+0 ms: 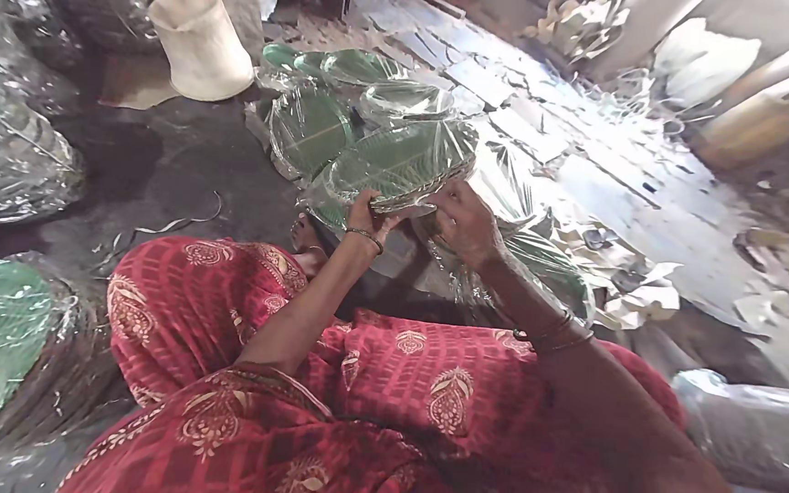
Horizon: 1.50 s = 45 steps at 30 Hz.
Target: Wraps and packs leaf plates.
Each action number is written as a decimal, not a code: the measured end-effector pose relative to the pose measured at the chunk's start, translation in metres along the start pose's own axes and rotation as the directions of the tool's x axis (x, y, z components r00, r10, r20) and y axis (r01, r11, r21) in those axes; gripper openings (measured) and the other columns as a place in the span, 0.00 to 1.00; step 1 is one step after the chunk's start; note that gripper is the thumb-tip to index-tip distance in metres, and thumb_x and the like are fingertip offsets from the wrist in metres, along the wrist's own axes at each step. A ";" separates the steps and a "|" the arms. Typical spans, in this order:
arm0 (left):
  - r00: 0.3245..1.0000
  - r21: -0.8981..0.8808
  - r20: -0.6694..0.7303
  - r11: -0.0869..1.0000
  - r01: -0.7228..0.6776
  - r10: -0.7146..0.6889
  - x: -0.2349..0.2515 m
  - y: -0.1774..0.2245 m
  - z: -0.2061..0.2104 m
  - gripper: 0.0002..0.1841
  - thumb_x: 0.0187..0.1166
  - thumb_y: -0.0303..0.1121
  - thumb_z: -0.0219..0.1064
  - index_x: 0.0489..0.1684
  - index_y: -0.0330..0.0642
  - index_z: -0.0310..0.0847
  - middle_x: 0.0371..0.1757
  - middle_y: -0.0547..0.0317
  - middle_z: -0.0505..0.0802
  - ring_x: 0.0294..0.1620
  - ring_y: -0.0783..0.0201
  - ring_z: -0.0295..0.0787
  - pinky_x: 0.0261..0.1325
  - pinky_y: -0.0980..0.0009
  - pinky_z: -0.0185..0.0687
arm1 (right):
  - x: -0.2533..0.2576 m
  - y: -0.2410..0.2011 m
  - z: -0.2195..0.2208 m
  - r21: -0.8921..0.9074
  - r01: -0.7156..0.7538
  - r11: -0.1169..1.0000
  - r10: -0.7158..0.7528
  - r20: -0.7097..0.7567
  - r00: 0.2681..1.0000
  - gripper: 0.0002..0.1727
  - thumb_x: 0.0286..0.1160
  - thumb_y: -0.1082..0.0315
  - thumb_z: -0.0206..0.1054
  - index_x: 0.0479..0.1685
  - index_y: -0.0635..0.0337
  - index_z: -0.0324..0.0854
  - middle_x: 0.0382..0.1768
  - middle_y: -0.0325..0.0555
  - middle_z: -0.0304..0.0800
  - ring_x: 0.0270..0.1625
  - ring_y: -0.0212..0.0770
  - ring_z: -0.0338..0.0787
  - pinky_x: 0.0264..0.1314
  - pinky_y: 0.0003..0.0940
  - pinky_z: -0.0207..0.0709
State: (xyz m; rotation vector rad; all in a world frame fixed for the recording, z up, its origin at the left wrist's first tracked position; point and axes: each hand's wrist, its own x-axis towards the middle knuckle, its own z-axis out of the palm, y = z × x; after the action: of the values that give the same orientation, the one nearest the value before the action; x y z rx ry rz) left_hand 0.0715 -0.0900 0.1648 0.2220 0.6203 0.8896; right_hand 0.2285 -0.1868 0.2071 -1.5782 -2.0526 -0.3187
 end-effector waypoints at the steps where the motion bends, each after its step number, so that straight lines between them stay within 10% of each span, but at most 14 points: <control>1: 1.000 -0.001 0.003 1.000 0.005 -0.005 -0.001 0.001 0.001 0.15 0.82 0.32 0.54 0.62 0.35 0.69 0.54 0.38 0.84 0.51 0.44 0.87 0.56 0.45 0.86 | 0.000 -0.001 -0.001 -0.002 -0.004 1.000 0.004 -0.002 1.000 0.13 0.79 0.77 0.63 0.54 0.63 0.91 0.50 0.63 0.88 0.52 0.59 0.90 0.57 0.51 0.85; 15: 0.993 0.056 -0.095 0.996 0.068 -0.063 -0.010 -0.002 0.007 0.15 0.82 0.33 0.56 0.61 0.35 0.71 0.53 0.40 0.87 0.47 0.48 0.89 0.48 0.52 0.90 | -0.005 -0.003 -0.011 0.000 0.019 1.000 -0.019 0.054 0.998 0.12 0.81 0.78 0.63 0.55 0.68 0.88 0.56 0.63 0.89 0.59 0.60 0.91 0.65 0.51 0.84; 25: 0.985 0.096 -0.114 0.985 0.141 -0.130 0.000 -0.011 0.002 0.30 0.79 0.34 0.59 0.81 0.41 0.58 0.64 0.35 0.84 0.55 0.40 0.88 0.50 0.46 0.89 | 0.000 0.006 -0.012 -0.003 0.015 1.000 -0.015 0.124 0.992 0.09 0.81 0.73 0.65 0.49 0.65 0.89 0.46 0.59 0.93 0.55 0.60 0.91 0.63 0.54 0.82; 33: 0.989 0.051 -0.001 0.988 0.149 -0.149 -0.011 -0.006 0.008 0.17 0.83 0.34 0.51 0.64 0.35 0.69 0.60 0.38 0.85 0.56 0.44 0.88 0.55 0.48 0.88 | 0.004 0.001 -0.013 0.029 0.024 0.999 -0.025 0.048 0.999 0.11 0.81 0.76 0.65 0.54 0.68 0.88 0.58 0.65 0.85 0.59 0.60 0.89 0.65 0.50 0.83; 38: 0.988 0.224 -0.023 0.962 0.153 -0.152 -0.010 -0.005 0.008 0.17 0.84 0.36 0.53 0.65 0.36 0.72 0.57 0.41 0.86 0.53 0.49 0.88 0.55 0.53 0.87 | 0.008 0.007 -0.028 0.027 -0.071 0.997 0.064 0.204 0.977 0.20 0.79 0.73 0.68 0.69 0.66 0.81 0.64 0.67 0.83 0.57 0.63 0.89 0.60 0.56 0.84; 45: 0.979 0.653 -0.122 0.730 0.203 -0.163 0.012 0.010 -0.020 0.22 0.82 0.47 0.60 0.64 0.39 0.76 0.48 0.47 0.88 0.42 0.55 0.88 0.43 0.58 0.87 | -0.011 0.012 0.011 -0.046 0.085 0.995 -0.064 0.352 0.934 0.14 0.81 0.63 0.65 0.48 0.68 0.87 0.48 0.63 0.89 0.56 0.65 0.89 0.60 0.59 0.81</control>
State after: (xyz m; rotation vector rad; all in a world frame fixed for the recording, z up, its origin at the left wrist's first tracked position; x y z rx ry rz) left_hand 0.0587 -0.0757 0.1486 0.7722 0.9869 0.4482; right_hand 0.2392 -0.1866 0.1904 -1.6942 -2.3963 -0.1324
